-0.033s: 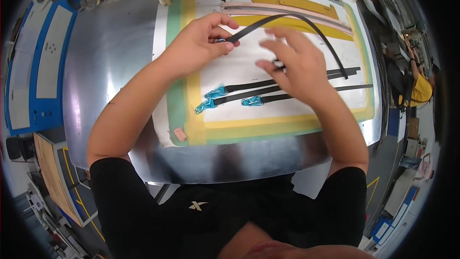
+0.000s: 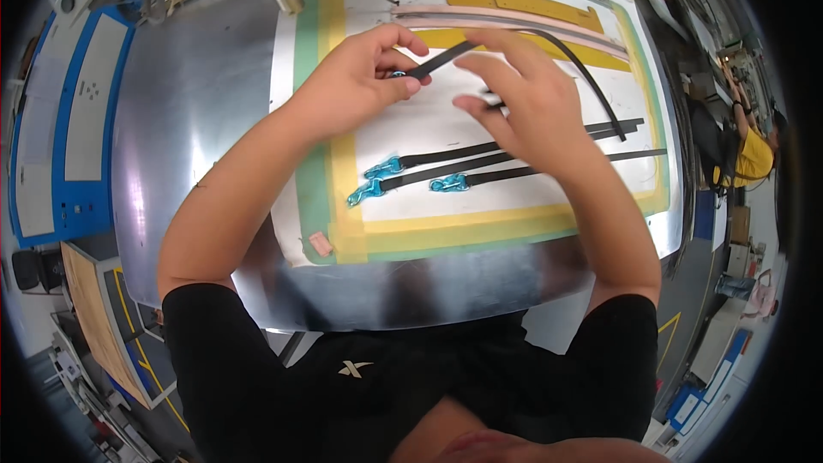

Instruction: The recorder is using an industrial sewing machine to process long black straps.

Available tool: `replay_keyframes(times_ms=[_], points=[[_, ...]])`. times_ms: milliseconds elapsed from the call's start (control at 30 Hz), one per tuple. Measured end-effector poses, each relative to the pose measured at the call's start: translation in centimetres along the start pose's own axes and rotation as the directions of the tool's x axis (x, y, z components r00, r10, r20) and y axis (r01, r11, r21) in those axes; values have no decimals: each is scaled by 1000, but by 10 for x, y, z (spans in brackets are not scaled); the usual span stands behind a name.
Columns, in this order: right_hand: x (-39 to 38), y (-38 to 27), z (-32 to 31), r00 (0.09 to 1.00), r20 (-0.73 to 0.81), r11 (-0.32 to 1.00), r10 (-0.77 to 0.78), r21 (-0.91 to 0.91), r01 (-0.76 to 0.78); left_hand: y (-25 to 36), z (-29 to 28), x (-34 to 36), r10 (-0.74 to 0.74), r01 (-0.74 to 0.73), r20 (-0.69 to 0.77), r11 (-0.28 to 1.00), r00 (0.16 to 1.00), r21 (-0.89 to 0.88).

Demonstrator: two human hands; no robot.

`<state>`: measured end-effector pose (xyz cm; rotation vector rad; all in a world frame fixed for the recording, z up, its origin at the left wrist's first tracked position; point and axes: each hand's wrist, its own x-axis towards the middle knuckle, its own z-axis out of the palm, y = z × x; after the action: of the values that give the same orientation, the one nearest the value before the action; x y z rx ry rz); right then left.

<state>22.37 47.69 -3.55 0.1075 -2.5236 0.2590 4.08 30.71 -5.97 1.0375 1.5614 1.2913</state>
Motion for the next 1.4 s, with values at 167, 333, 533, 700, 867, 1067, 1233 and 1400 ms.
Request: replay_keyframes(times_ms=[167,333,533,700,867,1067,1233,1400], points=[[16,46,19,922,348,982,168,27,-189,-12,-4,30,43,-45,14,965,999,257],[4,67,42,946,325,987,7,151,-59,-25,4,48,218,49,-220,597,951,801],[24,75,44,877,480,999,-6,-38,28,-57,-2,65,442,-12,-140,323,886,946],[45,92,50,912,408,985,-42,-136,106,-38,-9,49,350,103,-187,245,918,964],[46,112,70,946,321,998,-40,-41,56,-47,-11,56,438,15,-219,423,872,906],[37,118,74,950,308,998,53,17,-62,-59,-14,66,504,-84,-137,392,853,916],[38,119,74,954,297,999,28,30,-39,-57,-10,69,506,-90,-135,395,852,914],[38,124,79,951,307,998,42,28,-54,-53,-10,68,486,-75,-158,427,860,901]])
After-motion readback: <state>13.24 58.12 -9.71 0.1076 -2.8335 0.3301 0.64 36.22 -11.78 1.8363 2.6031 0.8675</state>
